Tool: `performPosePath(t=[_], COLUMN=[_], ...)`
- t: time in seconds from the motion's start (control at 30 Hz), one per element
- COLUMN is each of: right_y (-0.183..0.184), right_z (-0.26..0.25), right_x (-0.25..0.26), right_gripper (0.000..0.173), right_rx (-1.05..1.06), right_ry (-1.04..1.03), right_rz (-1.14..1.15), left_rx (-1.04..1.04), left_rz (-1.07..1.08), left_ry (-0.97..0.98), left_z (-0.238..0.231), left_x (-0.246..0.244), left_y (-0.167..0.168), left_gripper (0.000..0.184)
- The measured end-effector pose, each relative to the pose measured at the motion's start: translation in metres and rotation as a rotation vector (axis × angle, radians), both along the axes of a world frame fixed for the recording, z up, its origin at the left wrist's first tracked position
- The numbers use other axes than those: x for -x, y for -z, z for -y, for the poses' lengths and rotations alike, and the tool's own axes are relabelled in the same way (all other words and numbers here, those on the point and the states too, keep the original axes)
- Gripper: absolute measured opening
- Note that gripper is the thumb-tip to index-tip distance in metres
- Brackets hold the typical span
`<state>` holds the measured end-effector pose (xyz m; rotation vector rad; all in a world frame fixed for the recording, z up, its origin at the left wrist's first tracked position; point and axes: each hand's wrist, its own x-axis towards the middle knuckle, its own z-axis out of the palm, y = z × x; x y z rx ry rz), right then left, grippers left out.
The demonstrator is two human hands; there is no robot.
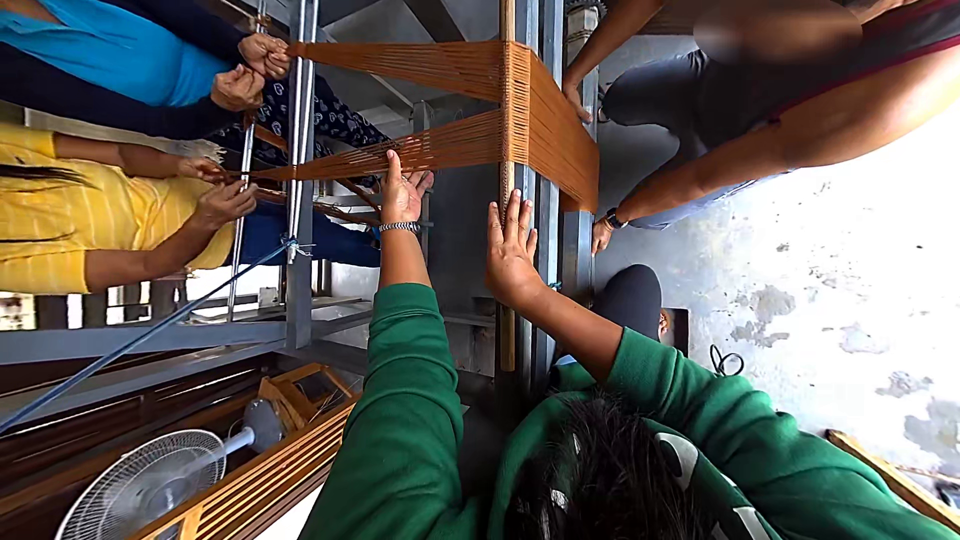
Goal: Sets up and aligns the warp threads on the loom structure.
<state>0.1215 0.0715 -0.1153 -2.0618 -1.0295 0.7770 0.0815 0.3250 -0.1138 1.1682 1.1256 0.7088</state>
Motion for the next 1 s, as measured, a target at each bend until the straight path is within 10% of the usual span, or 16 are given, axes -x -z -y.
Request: performPosePath(t=[1.0], right_y=[-0.0013], right_z=[0.0], right_x=[-0.0063], right_gripper=[0.11], right_rx=[0.016], right_ry=[0.003], right_rz=[-0.105], left_rx=[-0.069], left_rz=[-0.117], left_ry=[0.054], left_z=[0.0055], left_x=[-0.0013], left_y=[-0.0042], left_gripper=[0.054])
